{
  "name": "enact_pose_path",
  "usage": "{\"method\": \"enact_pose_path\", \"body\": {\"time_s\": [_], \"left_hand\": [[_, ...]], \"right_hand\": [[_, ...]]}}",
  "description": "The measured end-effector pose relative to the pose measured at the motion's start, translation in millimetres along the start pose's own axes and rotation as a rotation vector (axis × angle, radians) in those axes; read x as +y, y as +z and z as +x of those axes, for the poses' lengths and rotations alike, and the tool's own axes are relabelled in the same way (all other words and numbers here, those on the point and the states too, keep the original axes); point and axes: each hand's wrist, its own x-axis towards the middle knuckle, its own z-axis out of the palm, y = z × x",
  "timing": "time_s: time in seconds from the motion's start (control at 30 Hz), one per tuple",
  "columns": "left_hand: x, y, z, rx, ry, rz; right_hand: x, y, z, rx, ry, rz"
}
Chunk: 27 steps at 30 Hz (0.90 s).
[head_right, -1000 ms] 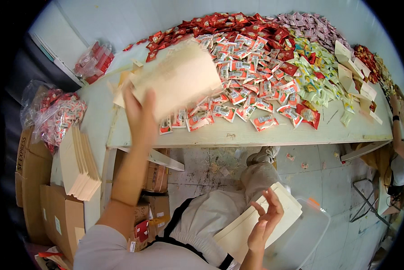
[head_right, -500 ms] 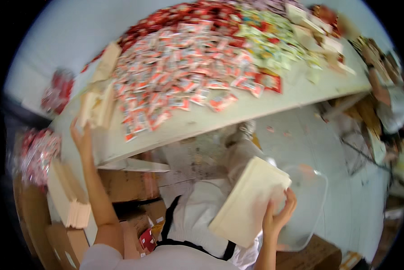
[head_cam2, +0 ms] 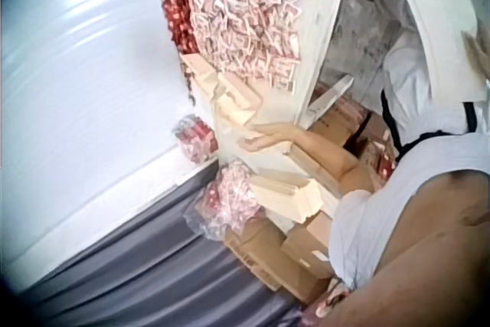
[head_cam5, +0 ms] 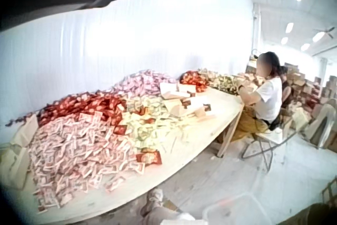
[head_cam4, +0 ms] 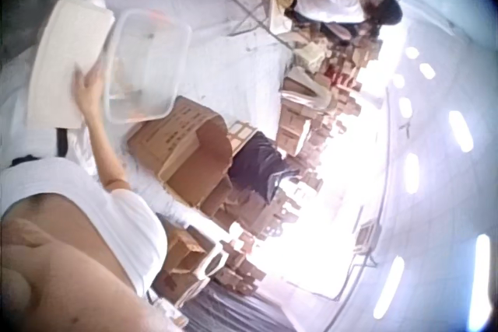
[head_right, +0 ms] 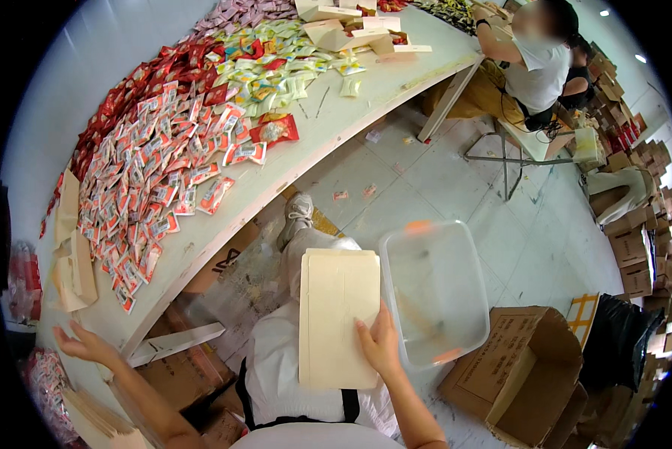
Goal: The person folds flat cardboard sheets into rectangular boxes by hand, stacks them, and places them into a clear plastic container.
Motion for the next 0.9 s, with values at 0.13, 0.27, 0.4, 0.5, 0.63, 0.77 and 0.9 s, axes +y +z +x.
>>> {"method": "enact_pose_path", "body": {"time_s": [0.13,0.27,0.4,0.5,0.63,0.77,0.9], "left_hand": [[129,-58,-114,-0.871,-0.21,-0.575],[175,-90,-250,-1.64,-0.817,-0.849],[216,-102,-239,-1.919,-0.807,-1.07],[212,-106,-249,-1.865,-0.439,-0.954],[212,-103,-245,-1.817,-0.347,-0.941],[207,-99,-244,-1.841,-0.596,-0.942],[201,-92,-241,-1.883,-0.77,-0.798]], "right_hand": [[-2,11,-9,0.1,-0.25,-0.165],[-9,12,-12,0.045,-0.115,-0.032],[5,12,-13,0.025,-0.118,-0.061],[4,15,-16,0.032,0.041,0.309],[-7,17,-17,0.07,0.117,0.502],[13,18,-17,-0.027,0.096,0.394],[7,20,-17,0.012,0.083,0.394]]}}
